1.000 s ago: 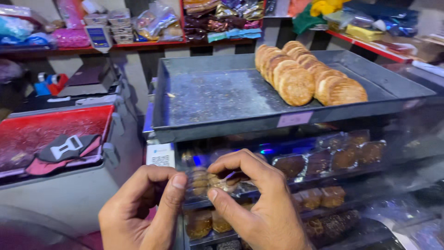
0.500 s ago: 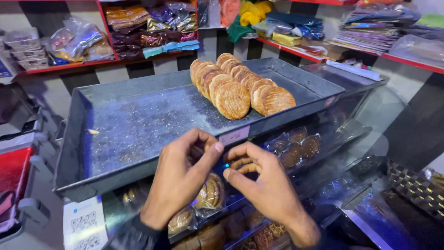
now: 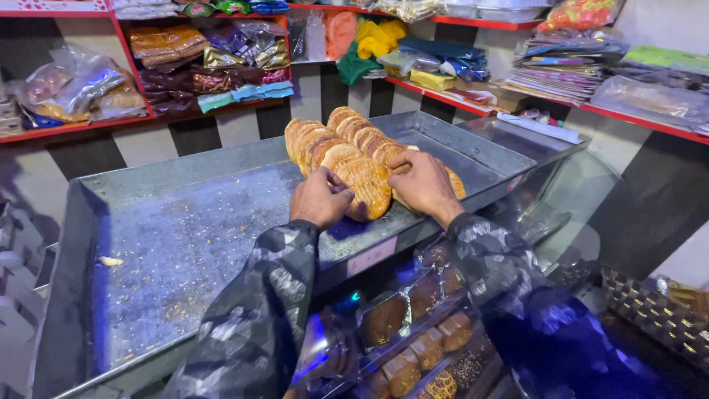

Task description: The person organizes sesame-topped pastries by hand, picking them up from a pile on a metal tray and aligning them into rows.

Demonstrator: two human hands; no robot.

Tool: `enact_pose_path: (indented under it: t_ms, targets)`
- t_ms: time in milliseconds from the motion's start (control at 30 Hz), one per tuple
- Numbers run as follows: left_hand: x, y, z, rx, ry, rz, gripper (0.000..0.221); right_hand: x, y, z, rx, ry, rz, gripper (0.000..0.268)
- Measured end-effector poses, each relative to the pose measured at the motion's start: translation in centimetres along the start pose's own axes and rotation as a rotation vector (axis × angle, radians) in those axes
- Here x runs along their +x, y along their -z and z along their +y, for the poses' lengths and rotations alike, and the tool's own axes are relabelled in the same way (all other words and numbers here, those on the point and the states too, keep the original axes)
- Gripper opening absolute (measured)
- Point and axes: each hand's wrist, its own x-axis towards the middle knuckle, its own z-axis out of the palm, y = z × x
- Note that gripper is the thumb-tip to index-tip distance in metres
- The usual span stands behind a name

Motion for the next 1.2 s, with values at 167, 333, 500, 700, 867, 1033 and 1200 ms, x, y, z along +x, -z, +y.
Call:
enact_pose_path:
  t_ms: [167,333,500,700,867,1033,1200]
  targets:
    - [2.0,-2.5,-1.1,0.008,0.143,0.020,0.033,2.1,-1.4,0.4,-0.057,0.074,0.001,0.041]
    - [-0.2,-1.2,0.8,-0.041,0.233,0.034,0.044,3.7,-2.2,1.1,-0.145,0.190,-0.081,0.047]
    - [1.4,-3.1,0.1,0.002,0.312,0.133,0.048,4.2,-2.0,1.5,-0.166,0.188,-0.147,0.043]
    - [3.2,-4.7,-1.4,0.085,0.347,0.229,0.043,6.1,-3.1,3.2,-0.163,0.223,-0.169,0.041]
    - [4.3,-5.8,-2.1,0.092,0.416,0.247,0.029,7.5,-3.9,3.6,-0.158,0.277,-0.214,0.045]
    - [4.6,-6.2,-2.1,0.090,0.416,0.252,0.021,8.0,-4.3,3.9,-0.137,0.285,-0.226,0.047]
    - [5.8,-7.0,-2.9,0.069,0.438,0.252,0.023,7.9,-4.1,4.1,-0.142,0.306,-0.219,0.046]
